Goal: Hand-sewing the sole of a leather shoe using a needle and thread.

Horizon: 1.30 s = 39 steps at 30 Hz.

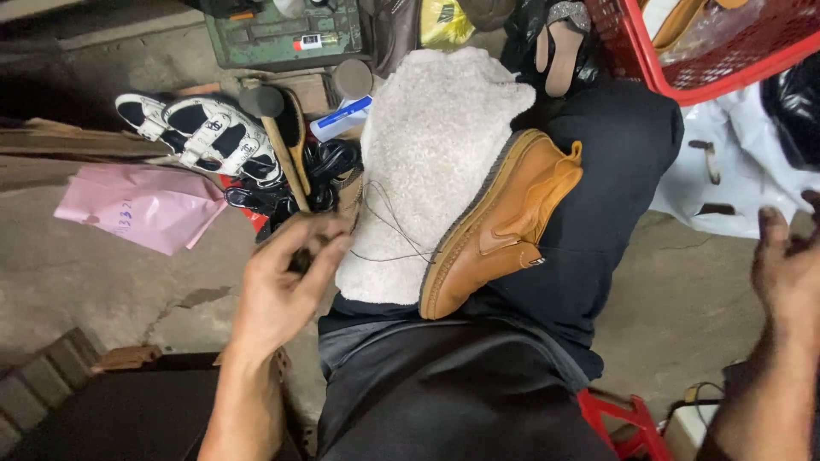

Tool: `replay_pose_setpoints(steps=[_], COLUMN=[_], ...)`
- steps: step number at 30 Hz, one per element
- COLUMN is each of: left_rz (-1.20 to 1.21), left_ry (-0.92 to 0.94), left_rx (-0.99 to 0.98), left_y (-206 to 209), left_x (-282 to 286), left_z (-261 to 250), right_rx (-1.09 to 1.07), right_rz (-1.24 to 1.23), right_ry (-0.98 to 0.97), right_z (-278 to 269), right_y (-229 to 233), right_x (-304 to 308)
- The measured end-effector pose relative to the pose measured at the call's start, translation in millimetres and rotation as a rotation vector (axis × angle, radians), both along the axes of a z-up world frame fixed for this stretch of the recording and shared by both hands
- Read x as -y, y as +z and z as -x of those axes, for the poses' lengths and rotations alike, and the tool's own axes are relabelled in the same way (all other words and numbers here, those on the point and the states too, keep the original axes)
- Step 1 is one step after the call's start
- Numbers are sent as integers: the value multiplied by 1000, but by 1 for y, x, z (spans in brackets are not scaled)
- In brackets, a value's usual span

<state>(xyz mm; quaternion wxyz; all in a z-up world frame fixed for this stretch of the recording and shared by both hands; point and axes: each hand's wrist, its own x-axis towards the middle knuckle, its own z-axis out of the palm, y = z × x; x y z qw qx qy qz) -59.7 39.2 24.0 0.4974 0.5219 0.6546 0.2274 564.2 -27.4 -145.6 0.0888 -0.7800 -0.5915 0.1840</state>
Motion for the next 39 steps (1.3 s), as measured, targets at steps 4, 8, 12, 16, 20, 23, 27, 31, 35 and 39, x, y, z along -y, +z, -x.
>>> replay_pose_setpoints(steps=[4, 8, 12, 16, 20, 23, 27, 31, 35, 39], left_rz=[-252, -372, -367, -505, -441, -246, -36, -11, -78, -344], left_ry=[-197, -381, -417, -402, -346, -293, -391, -473, -532, -491], left_rx=[-29, -305, -301, -345, -172, 122, 552, 209, -491, -582], left_y=[8, 2, -22, -38, -48, -18, 18, 37, 20, 7], left_x=[-1, -8, -7, 2, 9, 3, 13, 13, 17, 26], left_z=[6, 2, -2, -5, 7, 11, 14, 9, -18, -42], right_rx=[-350, -424, -475, -325, -262, -256, -2, 339, 661, 580], right_rz=[-212, -138, 136, 319, 317, 227, -26, -166, -115, -102], right_ry=[27, 205, 125, 172, 183, 303, 452, 565, 487, 447], right_z=[158, 248, 263, 266, 268, 262, 253, 207, 141, 146], right_y=[100, 157, 141, 141, 145, 142, 130, 102, 85, 110], right_x=[-27, -36, -8, 0, -1, -2, -8, -3, -14, -42])
